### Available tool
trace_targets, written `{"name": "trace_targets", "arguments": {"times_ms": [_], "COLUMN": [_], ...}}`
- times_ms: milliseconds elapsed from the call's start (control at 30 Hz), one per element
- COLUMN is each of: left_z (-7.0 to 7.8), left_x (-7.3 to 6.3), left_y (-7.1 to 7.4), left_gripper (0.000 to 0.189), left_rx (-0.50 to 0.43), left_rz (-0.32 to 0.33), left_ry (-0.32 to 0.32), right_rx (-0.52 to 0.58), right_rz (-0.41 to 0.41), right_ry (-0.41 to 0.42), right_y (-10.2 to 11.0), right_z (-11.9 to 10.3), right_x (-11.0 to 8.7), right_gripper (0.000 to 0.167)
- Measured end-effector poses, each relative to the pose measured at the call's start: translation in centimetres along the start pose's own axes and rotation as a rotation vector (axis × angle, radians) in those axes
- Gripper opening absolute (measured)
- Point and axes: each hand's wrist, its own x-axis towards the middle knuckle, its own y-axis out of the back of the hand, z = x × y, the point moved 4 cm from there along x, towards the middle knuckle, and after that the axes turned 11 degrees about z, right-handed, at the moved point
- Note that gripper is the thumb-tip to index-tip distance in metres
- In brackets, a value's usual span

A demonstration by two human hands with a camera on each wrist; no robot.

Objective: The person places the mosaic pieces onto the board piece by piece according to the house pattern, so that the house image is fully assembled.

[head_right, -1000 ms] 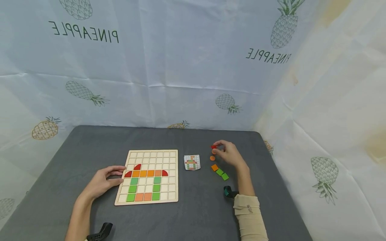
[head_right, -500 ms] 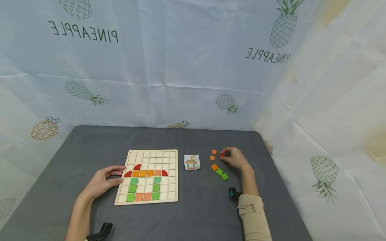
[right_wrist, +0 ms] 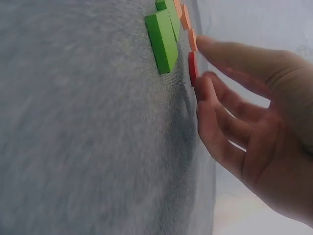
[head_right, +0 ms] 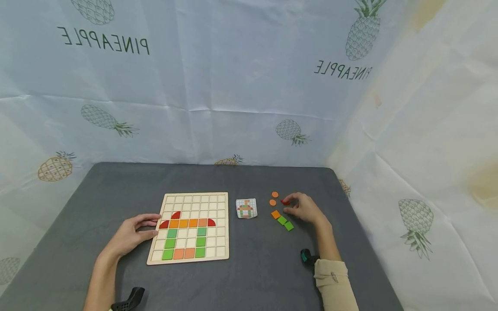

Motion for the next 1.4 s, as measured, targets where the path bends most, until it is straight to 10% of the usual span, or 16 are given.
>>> {"name": "trace_targets", "arguments": {"times_ms": [533, 1400], "left_z": [0.0, 0.0], "left_x": [0.0, 0.0], "left_y": [-0.1, 0.0], "left_gripper": [0.055, 0.054], "left_rx": [-0.001, -0.011], "left_rz": [0.008, 0.008], "left_ry": [0.006, 0.010], "right_rx": [0.002, -0.008], "right_rz": [-0.139, -0.033], "right_ry": [0.037, 0.097], "right_y": [-1.1, -0.8], "right_z": [-1.1, -1.4], "right_x": [-1.6, -1.4], "right_gripper": [0.033, 0.024]}}
